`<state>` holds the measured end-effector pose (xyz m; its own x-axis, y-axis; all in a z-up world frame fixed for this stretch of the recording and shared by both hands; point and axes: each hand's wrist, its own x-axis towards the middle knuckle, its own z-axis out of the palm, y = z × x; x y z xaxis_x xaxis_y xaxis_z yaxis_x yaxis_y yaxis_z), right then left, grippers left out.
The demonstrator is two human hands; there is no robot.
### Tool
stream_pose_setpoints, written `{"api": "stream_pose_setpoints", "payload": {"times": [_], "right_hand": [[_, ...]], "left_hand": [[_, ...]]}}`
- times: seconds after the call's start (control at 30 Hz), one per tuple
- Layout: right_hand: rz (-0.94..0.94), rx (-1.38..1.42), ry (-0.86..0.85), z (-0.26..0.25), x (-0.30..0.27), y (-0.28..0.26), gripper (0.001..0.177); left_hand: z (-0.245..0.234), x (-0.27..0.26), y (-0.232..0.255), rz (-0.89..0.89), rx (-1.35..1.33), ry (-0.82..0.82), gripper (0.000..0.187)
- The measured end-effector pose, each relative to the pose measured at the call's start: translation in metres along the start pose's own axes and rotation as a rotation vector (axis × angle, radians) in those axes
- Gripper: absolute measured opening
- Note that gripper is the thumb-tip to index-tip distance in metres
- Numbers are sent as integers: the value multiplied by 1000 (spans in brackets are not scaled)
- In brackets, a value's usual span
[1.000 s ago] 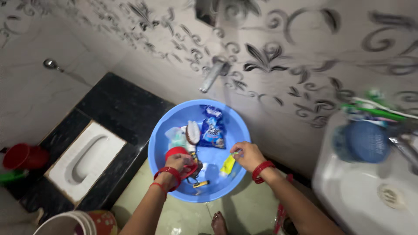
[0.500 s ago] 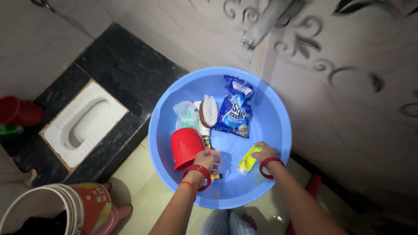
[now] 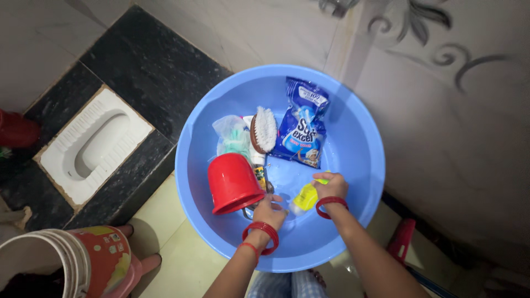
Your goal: The person wipes several small bathroom items with a cloth under running water at a sink. They handle a green toothbrush, a white tube, a blue jar, and a yellow tube, wiping each one individually before placing them back into a blue basin.
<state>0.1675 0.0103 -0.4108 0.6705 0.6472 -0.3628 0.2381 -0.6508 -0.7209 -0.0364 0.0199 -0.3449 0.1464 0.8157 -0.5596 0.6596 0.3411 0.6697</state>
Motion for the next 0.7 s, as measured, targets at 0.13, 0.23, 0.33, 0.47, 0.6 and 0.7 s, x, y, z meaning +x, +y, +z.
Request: {"api": "stream_pose_setpoints", "payload": {"times": [0.13,0.23,0.33,0.47,0.6,0.7], "right_hand": [[-45,109,-69,-46,-39,-86,25],[-31,288,-156,-87,-69,-156,25],[-77,404,-242,-135,-96,-218,24],[-192,354,-237,-201,-124,-277,23],[-215,453,-342,-266,-144,-316,25],[-271,384,-234,-321,-169,-340,30]], "left_hand": [[-41,-54,79,145,316,120,94],[-77,-93,144,177,497,135,108],[-103,-125,198,291,578,229,100],[-134,-160,245,456,499,263,68],[-152,-197,282,524,372,154,61],[-156,-225,311,612,283,54,53]]}}
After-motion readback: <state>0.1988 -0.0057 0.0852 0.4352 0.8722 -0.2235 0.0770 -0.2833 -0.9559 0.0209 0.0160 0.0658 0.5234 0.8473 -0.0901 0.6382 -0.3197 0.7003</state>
